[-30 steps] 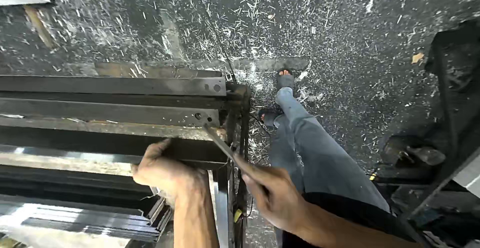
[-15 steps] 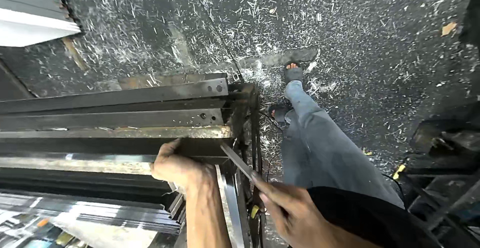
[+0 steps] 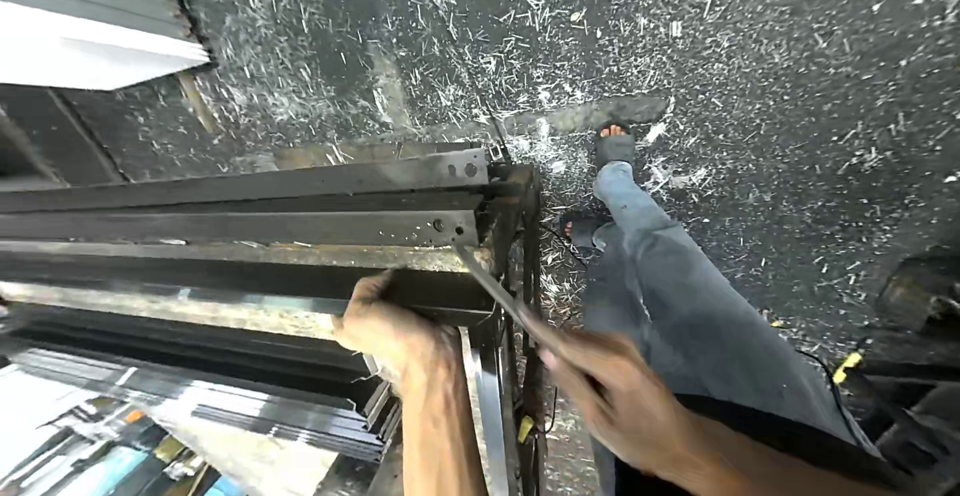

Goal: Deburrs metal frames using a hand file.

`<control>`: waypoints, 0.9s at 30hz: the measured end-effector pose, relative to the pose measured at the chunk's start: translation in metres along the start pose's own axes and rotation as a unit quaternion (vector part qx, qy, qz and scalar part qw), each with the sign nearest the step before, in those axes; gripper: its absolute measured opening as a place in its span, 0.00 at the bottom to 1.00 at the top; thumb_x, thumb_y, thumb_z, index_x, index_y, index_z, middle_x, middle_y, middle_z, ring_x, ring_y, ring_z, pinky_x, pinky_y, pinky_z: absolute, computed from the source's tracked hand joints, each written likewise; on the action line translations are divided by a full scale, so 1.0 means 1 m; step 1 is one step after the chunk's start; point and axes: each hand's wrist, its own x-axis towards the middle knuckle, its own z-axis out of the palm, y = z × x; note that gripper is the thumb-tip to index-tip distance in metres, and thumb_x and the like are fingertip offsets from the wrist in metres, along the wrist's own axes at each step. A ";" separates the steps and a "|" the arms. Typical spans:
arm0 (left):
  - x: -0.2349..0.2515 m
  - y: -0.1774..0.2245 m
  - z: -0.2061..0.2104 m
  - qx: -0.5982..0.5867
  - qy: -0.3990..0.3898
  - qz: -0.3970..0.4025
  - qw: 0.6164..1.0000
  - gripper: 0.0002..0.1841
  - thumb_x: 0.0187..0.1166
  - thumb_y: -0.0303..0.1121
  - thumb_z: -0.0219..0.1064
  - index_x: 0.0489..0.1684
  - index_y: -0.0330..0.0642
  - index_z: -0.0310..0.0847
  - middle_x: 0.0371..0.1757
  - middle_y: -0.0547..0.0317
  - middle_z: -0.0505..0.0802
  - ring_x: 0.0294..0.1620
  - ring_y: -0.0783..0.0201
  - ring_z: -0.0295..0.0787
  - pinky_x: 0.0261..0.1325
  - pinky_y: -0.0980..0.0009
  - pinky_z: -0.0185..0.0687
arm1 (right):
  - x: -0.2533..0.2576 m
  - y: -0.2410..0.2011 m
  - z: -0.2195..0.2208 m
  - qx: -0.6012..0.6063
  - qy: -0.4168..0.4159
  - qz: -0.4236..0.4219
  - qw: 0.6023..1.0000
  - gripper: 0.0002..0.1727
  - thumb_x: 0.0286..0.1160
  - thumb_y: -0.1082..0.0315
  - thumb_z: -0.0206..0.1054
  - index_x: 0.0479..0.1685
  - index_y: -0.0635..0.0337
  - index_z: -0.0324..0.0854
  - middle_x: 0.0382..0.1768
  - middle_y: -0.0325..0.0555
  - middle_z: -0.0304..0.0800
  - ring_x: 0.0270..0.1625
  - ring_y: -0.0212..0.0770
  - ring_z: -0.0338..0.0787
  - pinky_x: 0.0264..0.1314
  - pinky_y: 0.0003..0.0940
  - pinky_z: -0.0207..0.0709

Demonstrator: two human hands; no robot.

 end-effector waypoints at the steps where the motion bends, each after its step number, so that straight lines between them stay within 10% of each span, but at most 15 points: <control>1: 0.000 0.000 0.001 -0.002 0.000 -0.002 1.000 0.18 0.66 0.21 0.64 0.56 0.38 0.71 0.38 0.48 0.87 0.33 0.56 0.90 0.31 0.54 0.89 | -0.014 0.003 -0.011 -0.008 -0.014 -0.006 1.000 0.24 0.91 0.60 0.55 0.82 0.44 0.77 0.29 0.39 0.90 0.25 0.31 0.84 0.29 0.31 0.82; 16: 0.002 0.002 -0.001 0.004 0.031 -0.019 0.999 0.19 0.65 0.20 0.64 0.56 0.37 0.71 0.38 0.49 0.88 0.34 0.57 0.91 0.32 0.56 0.90 | 0.087 0.007 -0.066 -0.156 -0.231 -0.121 0.953 0.26 0.84 0.66 0.59 0.81 0.39 0.80 0.23 0.33 0.87 0.21 0.31 0.81 0.25 0.33 0.80; 27: 0.008 0.000 0.000 0.009 0.037 -0.009 0.999 0.21 0.64 0.17 0.64 0.57 0.35 0.71 0.37 0.49 0.87 0.34 0.58 0.90 0.32 0.57 0.90 | 0.068 -0.004 -0.084 -0.145 -0.253 -0.083 0.953 0.26 0.87 0.64 0.55 0.83 0.38 0.76 0.28 0.39 0.89 0.26 0.36 0.85 0.30 0.38 0.82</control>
